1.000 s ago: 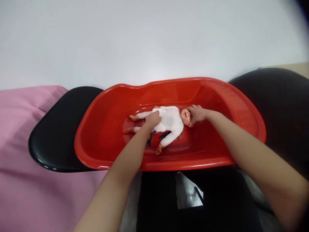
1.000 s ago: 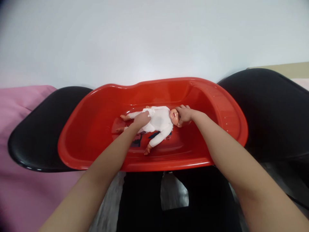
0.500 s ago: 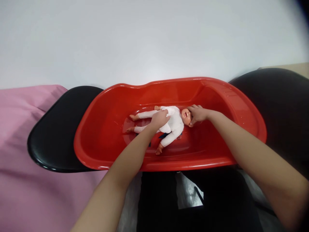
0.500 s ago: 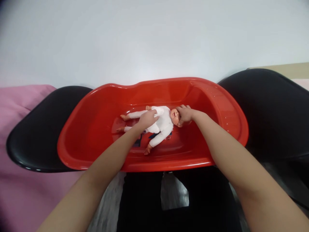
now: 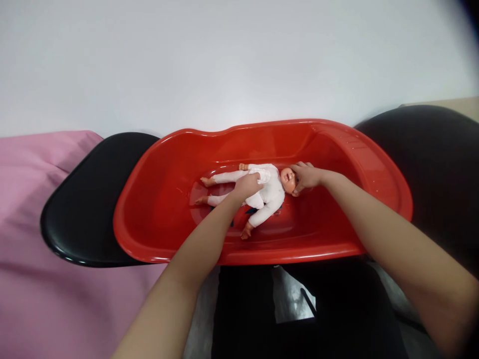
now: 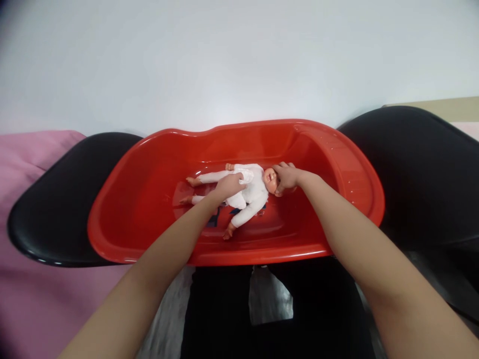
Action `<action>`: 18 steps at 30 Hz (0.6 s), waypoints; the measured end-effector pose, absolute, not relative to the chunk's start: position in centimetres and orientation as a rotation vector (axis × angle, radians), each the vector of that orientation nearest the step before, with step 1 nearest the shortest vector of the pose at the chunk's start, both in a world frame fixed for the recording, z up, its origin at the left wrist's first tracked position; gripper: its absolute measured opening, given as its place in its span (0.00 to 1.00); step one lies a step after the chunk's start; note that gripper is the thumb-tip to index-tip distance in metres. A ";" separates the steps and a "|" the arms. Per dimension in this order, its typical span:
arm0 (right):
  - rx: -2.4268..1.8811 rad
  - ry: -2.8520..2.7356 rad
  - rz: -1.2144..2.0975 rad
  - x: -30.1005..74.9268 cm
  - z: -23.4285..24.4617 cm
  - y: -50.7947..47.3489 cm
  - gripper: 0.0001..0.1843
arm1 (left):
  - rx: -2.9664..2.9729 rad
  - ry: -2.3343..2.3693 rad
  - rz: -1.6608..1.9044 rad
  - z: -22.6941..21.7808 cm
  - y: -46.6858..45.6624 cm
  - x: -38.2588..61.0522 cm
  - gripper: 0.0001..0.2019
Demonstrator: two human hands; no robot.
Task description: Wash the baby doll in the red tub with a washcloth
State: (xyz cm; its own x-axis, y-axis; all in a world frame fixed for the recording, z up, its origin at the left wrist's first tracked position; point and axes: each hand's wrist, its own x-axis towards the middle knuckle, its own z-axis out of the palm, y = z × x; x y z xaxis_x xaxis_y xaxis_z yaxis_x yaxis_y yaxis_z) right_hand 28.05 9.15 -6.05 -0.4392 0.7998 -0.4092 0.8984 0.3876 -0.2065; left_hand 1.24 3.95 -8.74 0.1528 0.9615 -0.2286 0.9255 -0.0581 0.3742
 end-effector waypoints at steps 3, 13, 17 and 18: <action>1.502 2.406 -0.604 28.1 -6.0 9.1 0.52 | 2.018 1.793 0.122 -9.3 4.3 0.9 0.18; 1.522 2.395 -0.618 28.1 -6.2 9.3 0.53 | 1.948 1.866 0.177 -9.5 4.8 -0.7 0.19; 1.537 2.392 -0.621 28.2 -6.4 9.4 0.54 | 1.828 1.979 0.142 -9.0 4.8 -1.7 0.23; 1.534 2.396 -0.620 28.2 -6.5 9.4 0.54 | 1.795 2.007 0.134 -9.0 4.8 -2.0 0.23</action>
